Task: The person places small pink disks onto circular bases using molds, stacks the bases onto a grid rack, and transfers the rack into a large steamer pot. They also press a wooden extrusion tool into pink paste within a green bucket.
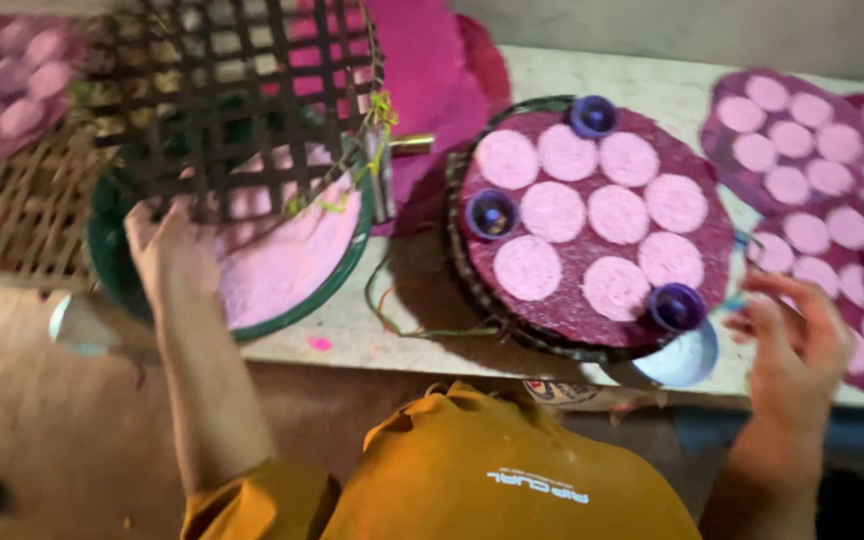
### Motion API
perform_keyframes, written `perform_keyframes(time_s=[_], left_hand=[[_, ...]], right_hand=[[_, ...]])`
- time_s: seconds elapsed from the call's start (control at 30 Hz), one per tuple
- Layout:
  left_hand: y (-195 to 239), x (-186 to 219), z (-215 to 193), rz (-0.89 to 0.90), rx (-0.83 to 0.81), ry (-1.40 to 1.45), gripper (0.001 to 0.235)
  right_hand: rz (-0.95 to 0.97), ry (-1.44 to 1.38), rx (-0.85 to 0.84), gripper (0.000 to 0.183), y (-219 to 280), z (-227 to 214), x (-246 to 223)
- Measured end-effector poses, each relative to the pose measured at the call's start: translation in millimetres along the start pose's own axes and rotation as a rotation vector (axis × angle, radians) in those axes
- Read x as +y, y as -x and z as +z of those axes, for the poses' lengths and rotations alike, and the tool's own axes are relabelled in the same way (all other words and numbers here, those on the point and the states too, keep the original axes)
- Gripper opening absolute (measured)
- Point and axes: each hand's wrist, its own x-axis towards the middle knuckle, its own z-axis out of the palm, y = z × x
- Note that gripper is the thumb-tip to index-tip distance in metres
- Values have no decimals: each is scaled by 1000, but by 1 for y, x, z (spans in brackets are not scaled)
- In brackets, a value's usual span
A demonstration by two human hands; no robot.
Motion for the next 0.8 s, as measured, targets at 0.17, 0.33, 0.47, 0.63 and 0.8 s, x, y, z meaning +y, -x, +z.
perform_keyframes(time_s=[0.17,0.33,0.47,0.63,0.8], left_hand=[[54,6,130,-133,-291,-18,36],[113,-64,211,-299,-380,-178,38],[131,-98,217,-149,-557,-683,31],[150,-117,211,402,-659,-1224,41],[162,-119,212,393,-641,-1309,44]], right_hand=[[-81,-275,-184,44,-41,41,-37],[-84,-544,-105,54,-58,48,-28],[-133,-174,79,49,-59,33,18],[5,95,124,47,-60,21,75],[-6,316,149,45,-60,16,94]])
